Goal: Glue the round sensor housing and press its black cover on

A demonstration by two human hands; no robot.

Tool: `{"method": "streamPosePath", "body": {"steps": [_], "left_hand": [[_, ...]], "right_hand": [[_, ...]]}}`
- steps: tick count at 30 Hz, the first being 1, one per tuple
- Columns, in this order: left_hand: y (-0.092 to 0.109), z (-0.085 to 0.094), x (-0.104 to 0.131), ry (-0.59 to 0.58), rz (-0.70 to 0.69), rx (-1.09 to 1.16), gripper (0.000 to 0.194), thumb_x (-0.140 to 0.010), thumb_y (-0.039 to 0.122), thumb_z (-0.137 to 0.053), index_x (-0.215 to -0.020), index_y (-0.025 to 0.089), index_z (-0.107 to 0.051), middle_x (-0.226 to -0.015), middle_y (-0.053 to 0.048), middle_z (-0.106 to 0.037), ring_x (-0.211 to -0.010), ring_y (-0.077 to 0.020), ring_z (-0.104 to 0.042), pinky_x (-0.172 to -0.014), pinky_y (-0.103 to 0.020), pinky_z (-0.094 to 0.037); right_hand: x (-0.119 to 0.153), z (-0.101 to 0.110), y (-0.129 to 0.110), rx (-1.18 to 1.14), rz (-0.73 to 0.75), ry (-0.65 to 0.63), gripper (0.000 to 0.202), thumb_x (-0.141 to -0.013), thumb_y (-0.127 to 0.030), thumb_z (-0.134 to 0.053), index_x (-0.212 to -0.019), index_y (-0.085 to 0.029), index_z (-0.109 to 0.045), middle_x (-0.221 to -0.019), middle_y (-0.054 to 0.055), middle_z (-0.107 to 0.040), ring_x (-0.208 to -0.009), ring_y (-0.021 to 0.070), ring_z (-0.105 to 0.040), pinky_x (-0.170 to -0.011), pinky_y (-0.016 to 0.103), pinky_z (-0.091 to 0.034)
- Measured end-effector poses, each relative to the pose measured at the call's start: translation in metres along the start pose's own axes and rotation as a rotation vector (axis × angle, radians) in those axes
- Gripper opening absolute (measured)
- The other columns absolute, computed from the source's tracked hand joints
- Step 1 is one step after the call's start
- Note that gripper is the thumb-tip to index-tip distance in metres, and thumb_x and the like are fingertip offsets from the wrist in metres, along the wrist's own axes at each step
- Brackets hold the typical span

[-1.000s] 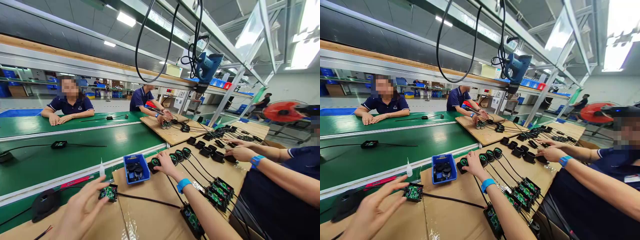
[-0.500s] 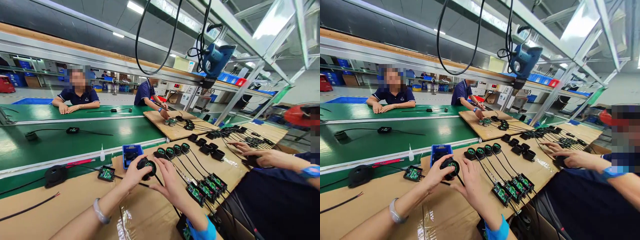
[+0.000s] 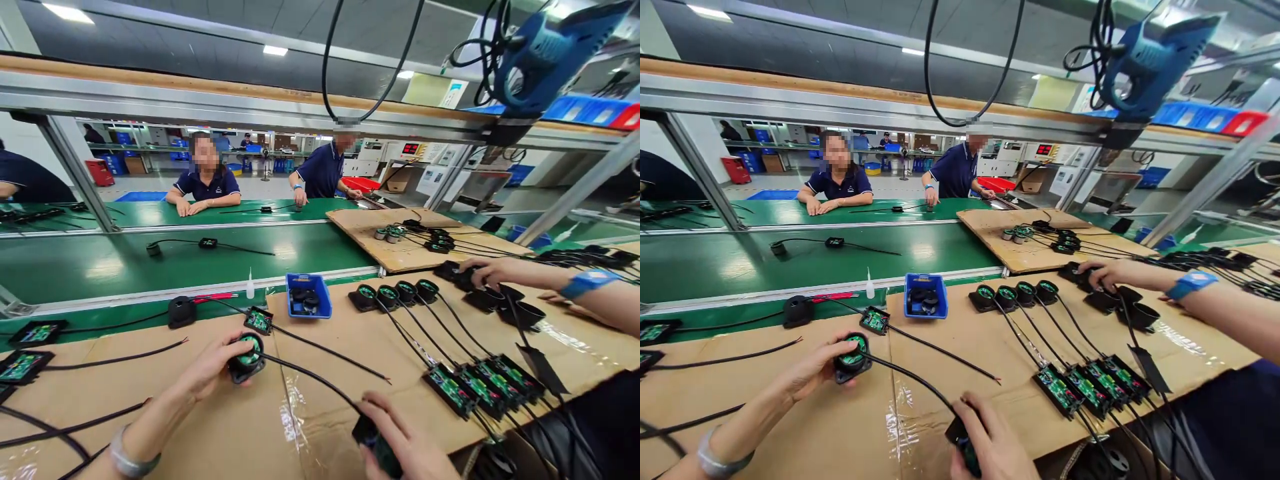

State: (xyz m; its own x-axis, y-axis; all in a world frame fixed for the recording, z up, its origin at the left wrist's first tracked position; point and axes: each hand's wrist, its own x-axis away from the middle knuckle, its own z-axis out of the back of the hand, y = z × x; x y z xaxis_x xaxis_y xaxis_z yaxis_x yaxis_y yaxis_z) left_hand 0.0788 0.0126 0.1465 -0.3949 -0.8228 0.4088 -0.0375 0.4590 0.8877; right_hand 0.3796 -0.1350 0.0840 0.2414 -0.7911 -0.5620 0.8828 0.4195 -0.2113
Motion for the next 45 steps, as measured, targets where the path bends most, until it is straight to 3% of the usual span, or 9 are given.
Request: {"method": "streamPosePath", "body": {"steps": [3,8,15,22,26,31,35,39,45], "left_hand": [[-0.009,0.026,0.010,-0.069,0.072,-0.043,0.059,-0.052,0.051,-0.092,-0.093,0.016,-0.066,-0.079,-0.004,-0.061,-0.074,-0.0200,-0.060,-0.045,-0.026,-0.057],[-0.027,0.046,0.016,0.065,0.119,0.006,0.066,-0.045,0.054,-0.093,-0.091,0.017,-0.063,-0.072,0.000,-0.056,-0.066,-0.0197,-0.060,-0.033,-0.021,-0.048],[-0.039,0.054,0.014,0.163,0.133,0.083,0.075,-0.050,0.066,-0.088,-0.101,0.017,-0.063,-0.082,-0.003,-0.059,-0.077,-0.0239,-0.066,-0.039,-0.023,-0.052],[-0.044,0.069,0.025,-0.108,0.083,0.248,0.075,-0.052,0.041,-0.096,-0.116,0.018,-0.065,-0.109,-0.012,-0.067,-0.103,-0.0317,-0.065,-0.070,-0.036,-0.062],[-0.057,0.072,0.025,-0.046,0.006,0.167,0.084,-0.057,0.038,-0.095,-0.130,0.021,-0.057,-0.126,-0.014,-0.061,-0.115,-0.0347,-0.058,-0.077,-0.041,-0.061],[-0.055,0.069,0.026,0.027,-0.157,-0.160,0.073,-0.061,0.040,-0.090,-0.123,0.018,-0.060,-0.130,-0.013,-0.060,-0.120,-0.0350,-0.055,-0.101,-0.048,-0.048],[-0.043,0.063,0.033,0.034,-0.262,-0.412,0.057,-0.058,0.030,-0.091,-0.110,0.020,-0.069,-0.118,-0.009,-0.066,-0.115,-0.0323,-0.058,-0.106,-0.044,-0.040],[-0.044,0.057,0.036,0.053,-0.286,-0.559,0.059,-0.051,0.018,-0.093,-0.105,0.024,-0.071,-0.112,-0.007,-0.064,-0.110,-0.0308,-0.059,-0.098,-0.041,-0.044],[-0.049,0.055,0.036,0.016,-0.269,-0.641,0.058,-0.056,0.016,-0.090,-0.109,0.029,-0.071,-0.112,-0.003,-0.063,-0.107,-0.0274,-0.060,-0.096,-0.037,-0.043]], "right_hand": [[-0.045,0.008,0.008,0.037,-0.032,-0.190,0.042,-0.087,-0.014,-0.053,-0.128,-0.021,-0.060,-0.129,0.018,-0.059,-0.107,0.0307,-0.069,-0.086,0.042,-0.061],[-0.096,-0.028,0.004,-0.170,-0.143,-0.421,0.039,-0.073,-0.003,-0.062,-0.108,-0.018,-0.071,-0.116,0.016,-0.063,-0.099,0.0305,-0.071,-0.085,0.044,-0.060],[-0.206,-0.108,-0.013,-0.403,-0.258,-0.340,0.036,-0.095,-0.020,-0.058,-0.131,-0.018,-0.057,-0.120,0.010,-0.065,-0.108,0.0209,-0.065,-0.093,0.038,-0.055],[-0.289,-0.190,-0.031,-0.531,-0.531,-0.284,0.032,-0.096,-0.036,-0.063,-0.120,-0.016,-0.060,-0.119,0.008,-0.063,-0.102,0.0213,-0.064,-0.088,0.043,-0.056],[-0.276,-0.170,-0.033,-0.705,-0.557,-0.196,0.031,-0.097,-0.037,-0.059,-0.120,-0.016,-0.059,-0.109,0.006,-0.064,-0.096,0.0195,-0.064,-0.086,0.040,-0.055],[-0.208,-0.097,-0.049,-1.005,-0.539,-0.171,0.050,-0.100,-0.051,-0.041,-0.140,-0.022,-0.042,-0.081,0.001,-0.060,-0.069,0.0154,-0.061,-0.061,0.029,-0.055],[-0.142,-0.058,-0.061,-1.374,-0.807,-0.135,0.038,-0.083,-0.053,-0.072,-0.102,-0.023,-0.057,-0.072,-0.003,-0.053,-0.048,0.0058,-0.037,-0.038,0.015,-0.030],[-0.100,-0.053,-0.062,-1.507,-1.035,-0.084,0.037,-0.069,-0.045,-0.086,-0.085,-0.018,-0.067,-0.089,0.005,-0.062,-0.049,0.0017,-0.027,-0.038,0.013,-0.024],[-0.082,-0.058,-0.064,-1.512,-1.137,-0.026,0.041,-0.061,-0.041,-0.091,-0.092,-0.019,-0.075,-0.066,0.000,-0.056,-0.047,0.0025,-0.026,-0.037,0.012,-0.023]]}}
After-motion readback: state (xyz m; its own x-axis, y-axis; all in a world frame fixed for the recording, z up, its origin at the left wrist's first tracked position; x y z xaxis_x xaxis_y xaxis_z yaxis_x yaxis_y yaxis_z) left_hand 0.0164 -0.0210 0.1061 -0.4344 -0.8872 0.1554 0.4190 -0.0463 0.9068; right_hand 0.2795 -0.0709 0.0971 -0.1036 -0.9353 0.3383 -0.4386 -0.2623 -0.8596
